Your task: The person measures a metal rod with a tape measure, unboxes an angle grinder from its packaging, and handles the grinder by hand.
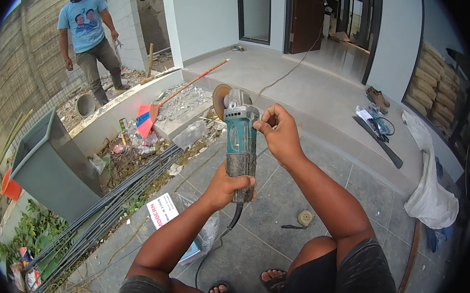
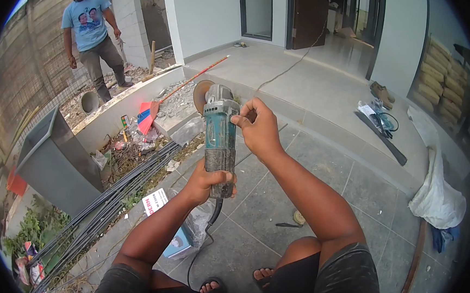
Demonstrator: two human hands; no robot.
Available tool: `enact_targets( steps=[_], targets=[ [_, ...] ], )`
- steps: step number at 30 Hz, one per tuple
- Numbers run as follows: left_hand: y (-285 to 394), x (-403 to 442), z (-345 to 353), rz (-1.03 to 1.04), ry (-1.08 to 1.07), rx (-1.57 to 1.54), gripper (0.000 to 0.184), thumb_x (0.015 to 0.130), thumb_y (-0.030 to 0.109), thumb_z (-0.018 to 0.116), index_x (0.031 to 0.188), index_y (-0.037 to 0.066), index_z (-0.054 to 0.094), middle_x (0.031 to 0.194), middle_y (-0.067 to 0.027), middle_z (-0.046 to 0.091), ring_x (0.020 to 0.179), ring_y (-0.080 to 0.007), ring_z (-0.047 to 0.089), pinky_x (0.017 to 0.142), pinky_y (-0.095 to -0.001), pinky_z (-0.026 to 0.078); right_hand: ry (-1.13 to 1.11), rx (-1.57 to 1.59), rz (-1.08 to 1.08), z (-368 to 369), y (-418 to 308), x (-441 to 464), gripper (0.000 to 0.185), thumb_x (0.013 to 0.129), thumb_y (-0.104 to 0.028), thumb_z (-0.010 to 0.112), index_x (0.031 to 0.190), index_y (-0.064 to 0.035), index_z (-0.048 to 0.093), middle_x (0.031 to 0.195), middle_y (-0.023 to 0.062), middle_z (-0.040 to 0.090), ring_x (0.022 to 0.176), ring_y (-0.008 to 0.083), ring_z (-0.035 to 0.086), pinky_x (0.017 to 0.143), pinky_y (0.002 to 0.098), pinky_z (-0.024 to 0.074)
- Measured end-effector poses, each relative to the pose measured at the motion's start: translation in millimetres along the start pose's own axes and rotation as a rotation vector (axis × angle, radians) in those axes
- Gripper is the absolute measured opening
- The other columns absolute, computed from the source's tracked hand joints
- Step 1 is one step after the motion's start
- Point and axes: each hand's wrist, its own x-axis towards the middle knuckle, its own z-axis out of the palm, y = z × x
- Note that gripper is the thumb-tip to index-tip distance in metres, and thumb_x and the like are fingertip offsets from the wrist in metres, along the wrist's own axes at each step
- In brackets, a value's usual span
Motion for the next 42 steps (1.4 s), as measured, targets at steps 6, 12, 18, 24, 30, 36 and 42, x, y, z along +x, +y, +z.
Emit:
enact_targets(
  steps=[6,12,18,24,30,36,42],
  targets=[
    [-16.4,10.9,-3.6,-0.028,-0.029,-0.216,0.04,0.078,0.016,0.069,0.11,-0.002,0.052,0.086,-0.0147,0.063,0.07,-0.0263,0.069,0.06,-0.0408,0.06,0.008,0.193,0.237,15.2,15.2,-9.4,0.024,0.091,-0.018,0.073,0.085,-0.0068,0.052,0.075,-0.0024,0.05,0.071,0.008,0.049,0.065,0.0251,0.0434],
    [-39.2,15.5,-20.6,-0.026,-0.053,-0.298,0.049,0.078,0.023,0.066,0.116,-0.003,0.052,0.09,-0.0188,0.065,0.071,-0.0291,0.069,0.063,-0.0412,0.059,0.02,0.171,0.486,46.6,14.7,-61.3,0.059,0.085,-0.06,0.071,0.088,-0.003,0.055,0.073,0.001,0.053,0.069,0.0116,0.058,0.055,0.0244,0.0485],
    [-50.5,8.1,-30.7,0.061,-0.228,-0.382,0.052,0.077,0.021,0.066,0.121,-0.003,0.051,0.095,-0.0182,0.065,0.076,-0.0283,0.07,0.068,-0.0405,0.06,-0.53,0.33,0.704,37.8,23.8,-62.4,0.046,0.08,-0.041,0.078,0.1,-0.0023,0.065,0.076,0.0071,0.065,0.05,0.0137,0.061,0.033,0.0273,0.0418],
    [-57.1,-0.2,-27.1,0.019,-0.096,-0.449,0.055,0.08,0.016,0.071,0.128,0.0,0.049,0.108,-0.0127,0.062,0.095,-0.0238,0.067,0.083,-0.0367,0.057,-0.509,0.311,0.709,46.2,18.0,-65.7,0.046,0.081,-0.023,0.074,0.116,0.0037,0.062,0.101,0.0121,0.066,0.088,0.0201,0.066,0.078,0.0361,0.0555],
    [-89.7,-38.3,-17.4,0.001,0.049,-0.067,0.072,0.074,0.003,0.076,0.136,0.001,0.04,0.109,-0.0091,0.063,0.106,-0.0191,0.062,0.095,-0.0339,0.049,-0.41,0.188,0.591,59.5,39.6,-87.5,0.028,0.08,-0.012,0.072,0.103,0.0014,0.062,0.094,0.0096,0.067,0.08,0.0164,0.066,0.072,0.0313,0.053],
    [-121.5,-64.9,-44.9,-0.009,-0.026,-0.302,0.065,0.076,-0.005,0.07,0.135,0.002,0.044,0.109,-0.0085,0.065,0.102,-0.019,0.064,0.088,-0.0326,0.051,-0.41,0.263,0.547,98.0,45.6,-126.4,0.03,0.08,-0.011,0.078,0.101,-0.0003,0.06,0.095,0.0083,0.067,0.08,0.0147,0.065,0.072,0.0286,0.0516],
    [-158.7,-97.9,-72.9,-0.097,-0.151,-0.295,0.06,0.079,0.004,0.077,0.132,0.002,0.048,0.116,-0.0083,0.062,0.112,-0.0189,0.058,0.095,-0.0344,0.047,-0.526,0.478,0.898,115.1,56.7,-144.4,0.039,0.075,-0.003,0.083,0.107,0.001,0.061,0.096,0.0087,0.067,0.085,0.0151,0.065,0.072,0.0299,0.0536]
  ],
)
